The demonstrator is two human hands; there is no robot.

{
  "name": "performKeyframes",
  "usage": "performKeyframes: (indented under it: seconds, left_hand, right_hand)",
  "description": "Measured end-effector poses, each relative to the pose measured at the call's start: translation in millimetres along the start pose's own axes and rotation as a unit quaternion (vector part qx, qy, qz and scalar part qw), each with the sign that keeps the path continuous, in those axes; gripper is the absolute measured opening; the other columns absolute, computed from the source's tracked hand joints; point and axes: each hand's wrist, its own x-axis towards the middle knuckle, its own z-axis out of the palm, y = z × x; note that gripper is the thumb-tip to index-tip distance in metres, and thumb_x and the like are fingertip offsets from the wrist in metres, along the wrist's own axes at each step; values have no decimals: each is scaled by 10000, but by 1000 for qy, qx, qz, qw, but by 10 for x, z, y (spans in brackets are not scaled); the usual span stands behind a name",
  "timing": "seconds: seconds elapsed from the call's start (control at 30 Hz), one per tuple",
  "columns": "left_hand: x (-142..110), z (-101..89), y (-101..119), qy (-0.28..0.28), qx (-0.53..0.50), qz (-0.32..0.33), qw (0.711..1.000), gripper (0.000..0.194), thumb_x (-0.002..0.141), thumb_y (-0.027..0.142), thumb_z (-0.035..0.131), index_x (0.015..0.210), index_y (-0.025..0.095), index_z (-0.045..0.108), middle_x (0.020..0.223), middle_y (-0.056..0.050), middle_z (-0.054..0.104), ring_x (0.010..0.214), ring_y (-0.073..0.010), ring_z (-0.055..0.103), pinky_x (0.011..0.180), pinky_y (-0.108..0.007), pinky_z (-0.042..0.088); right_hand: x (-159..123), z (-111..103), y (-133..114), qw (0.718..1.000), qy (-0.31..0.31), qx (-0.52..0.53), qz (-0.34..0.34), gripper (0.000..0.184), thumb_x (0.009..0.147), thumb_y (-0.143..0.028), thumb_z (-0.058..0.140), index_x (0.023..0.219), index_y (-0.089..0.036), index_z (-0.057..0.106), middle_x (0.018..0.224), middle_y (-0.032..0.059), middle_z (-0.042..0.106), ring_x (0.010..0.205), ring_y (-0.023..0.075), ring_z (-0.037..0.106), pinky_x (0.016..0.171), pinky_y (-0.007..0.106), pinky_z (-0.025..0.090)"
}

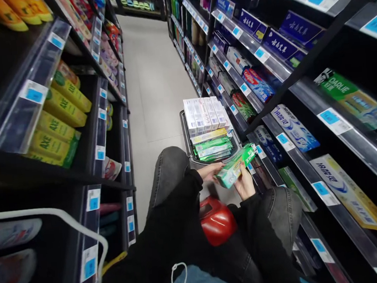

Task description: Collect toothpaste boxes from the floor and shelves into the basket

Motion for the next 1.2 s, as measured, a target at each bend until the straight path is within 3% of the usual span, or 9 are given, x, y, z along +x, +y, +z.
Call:
performKeyframes:
  seconds: [0.17, 0.33, 0.43, 0.5, 0.6, 0.7, 0.77, 1.0, 1.2]
  left_hand:
    - [0, 44, -140, -13, -20, -35, 999, 590, 773, 324, 672, 1309, 161, 485, 1090, -171, 650, 790, -206, 648, 690, -392, 527]
    - [99, 77, -200, -5, 23, -40, 999, 751, 688, 403, 749, 1333, 176, 437, 1114, -145, 636, 827, -229, 656, 680, -394, 555]
    - [86, 138, -136, 39, 155, -41, 986, 653, 740, 432, 691, 1302, 172, 481, 1028, -101, 670, 816, -217, 655, 703, -378, 570]
    - [-24, 154, -82, 101, 231, -27, 967, 540, 789, 425, 633, 1256, 172, 532, 991, -86, 680, 904, -233, 644, 839, -411, 545]
    - [-318, 51, -44, 252, 297, -4, 921, 454, 804, 374, 606, 1202, 158, 574, 1222, -140, 592, 1246, -314, 469, 1113, -484, 329]
    - [-539, -259, -18, 439, 330, -24, 836, 394, 845, 287, 519, 1192, 107, 572, 1340, -191, 488, 1344, -318, 359, 1170, -448, 231]
    - [-517, -590, 64, 502, 302, -38, 810, 407, 864, 261, 486, 1236, 107, 540, 1348, -178, 499, 1340, -281, 384, 1164, -402, 259]
    - [387, -2011, 518, 501, 171, -40, 847, 522, 957, 279, 286, 1445, 97, 314, 1473, -157, 425, 1347, -182, 426, 1086, -314, 380]
    - [1065, -2415, 294, 463, 123, 4, 878, 549, 976, 285, 245, 1500, 123, 240, 1534, -82, 344, 1392, -134, 350, 1119, -261, 326]
  right_hand:
    - [55, 10, 360, 996, 54, 35, 57, 418, 591, -339, 793, 892, -203, 536, 872, 8, 671, 806, 176, 659, 661, 289, 564]
    - [0, -96, 457, 997, 7, -51, 60, 527, 591, -303, 777, 1050, -254, 524, 948, 1, 676, 821, 185, 666, 612, 274, 546]
    - [74, -158, 373, 991, 2, -131, -17, 562, 642, -370, 718, 1156, -240, 532, 999, 41, 672, 932, 233, 648, 709, 343, 549]
    - [215, -156, 216, 965, 29, -246, -87, 573, 697, -411, 647, 1222, -216, 525, 1083, 83, 651, 1055, 267, 604, 823, 395, 523]
    - [580, -37, -174, 877, 62, -451, -154, 614, 786, -416, 526, 1342, -160, 471, 1246, 154, 565, 1213, 298, 502, 984, 428, 425]
    - [1108, 233, -629, 791, 49, -587, -165, 647, 844, -370, 448, 1435, -116, 384, 1297, 193, 502, 1219, 314, 485, 1006, 417, 386]
    - [1519, 462, -867, 754, 35, -638, -154, 652, 867, -346, 428, 1469, -114, 337, 1294, 202, 486, 1194, 318, 497, 984, 411, 392]
    - [2775, 1075, -942, 692, -8, -712, -123, 611, 899, -314, 432, 1481, -161, 327, 1332, 198, 446, 1168, 309, 512, 950, 412, 401]
    - [3247, 1130, -655, 682, -14, -717, -142, 535, 908, -299, 432, 1423, -152, 431, 1310, 189, 481, 1166, 296, 517, 958, 399, 414]
